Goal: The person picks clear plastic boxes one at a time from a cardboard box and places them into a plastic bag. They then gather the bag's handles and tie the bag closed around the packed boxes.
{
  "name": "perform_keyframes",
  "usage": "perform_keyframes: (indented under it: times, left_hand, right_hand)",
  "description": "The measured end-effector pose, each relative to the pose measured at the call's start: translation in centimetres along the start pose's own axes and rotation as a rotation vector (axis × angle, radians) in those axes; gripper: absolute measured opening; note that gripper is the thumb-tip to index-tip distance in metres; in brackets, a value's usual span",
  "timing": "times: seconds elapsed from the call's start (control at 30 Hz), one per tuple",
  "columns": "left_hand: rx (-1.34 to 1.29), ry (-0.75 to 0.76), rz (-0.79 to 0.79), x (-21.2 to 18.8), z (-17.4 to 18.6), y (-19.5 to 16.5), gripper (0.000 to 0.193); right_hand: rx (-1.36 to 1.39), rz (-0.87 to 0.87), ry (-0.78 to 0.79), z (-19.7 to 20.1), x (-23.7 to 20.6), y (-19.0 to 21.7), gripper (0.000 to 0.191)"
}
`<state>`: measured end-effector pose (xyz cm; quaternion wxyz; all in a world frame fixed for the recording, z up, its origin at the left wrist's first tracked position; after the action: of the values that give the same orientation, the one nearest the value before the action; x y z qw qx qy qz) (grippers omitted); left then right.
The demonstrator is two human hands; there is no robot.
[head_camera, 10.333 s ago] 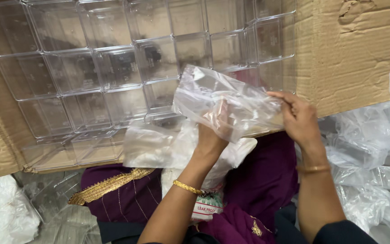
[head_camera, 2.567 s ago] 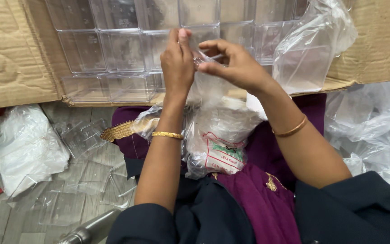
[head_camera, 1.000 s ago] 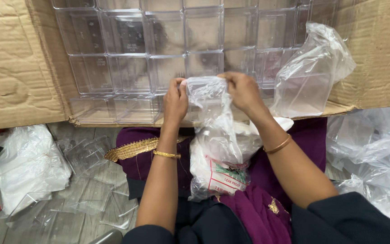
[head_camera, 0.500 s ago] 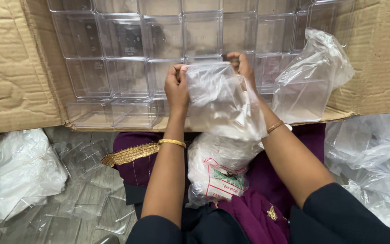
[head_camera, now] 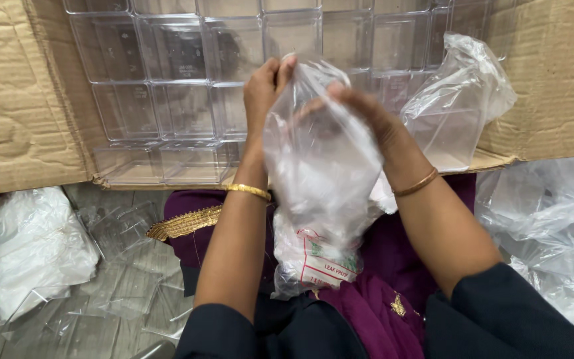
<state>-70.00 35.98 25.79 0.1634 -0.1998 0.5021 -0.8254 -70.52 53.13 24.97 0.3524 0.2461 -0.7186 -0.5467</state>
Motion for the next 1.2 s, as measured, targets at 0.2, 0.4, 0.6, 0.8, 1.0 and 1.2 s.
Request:
perform_keyframes:
  times: [0.2,0.4,0.6,0.8,1.0,1.2]
  left_hand:
    - [-0.075,0.091,-0.069,-1.5,0.7,0.9,0.047]
    - [-0.168,0.223,0.036,-4.8,3.0,4.5,0.035]
    - [-0.060,0.396,0.058,-7.5,2.8,4.9,0.028]
    - [-0.032,0.757,-0.538,-15.2,-0.9,-0.4,0.065]
    - [0.229,0.701,-0.425,-15.3,-0.7,1.2,0.028]
    - [0.087,0.632,0.125,-13.7,7.3,7.2,0.028]
  right_hand:
    - [-0.442,0.021,-0.001,1.2,-1.3,5.0,0.045]
    - [-1.107,-0.235,-0.339,10.4,-7.2,12.4,0.044]
    - [-1.724,0.428,-0.352,4.1,-8.2,17.8,0.029]
    - [-1.555,0.339,-0.292,1.3,-6.6,13.6,0.033]
    - [-1.446,0.268,-0.323,2.3,-6.6,13.1,0.033]
    - [-1.505,0.389,-0.287,1.2,-7.2,14.7,0.032]
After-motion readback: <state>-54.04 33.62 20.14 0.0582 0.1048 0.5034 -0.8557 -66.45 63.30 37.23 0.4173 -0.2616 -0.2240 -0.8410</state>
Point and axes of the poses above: each hand's wrist, its own x-axis towards the middle knuckle, its own z-axis out of the back of the hand, y = z × x, the point moved 8 cm from there along x, towards the middle knuckle, and after that the axes turned 10 degrees about z, right-handed, at the moved point
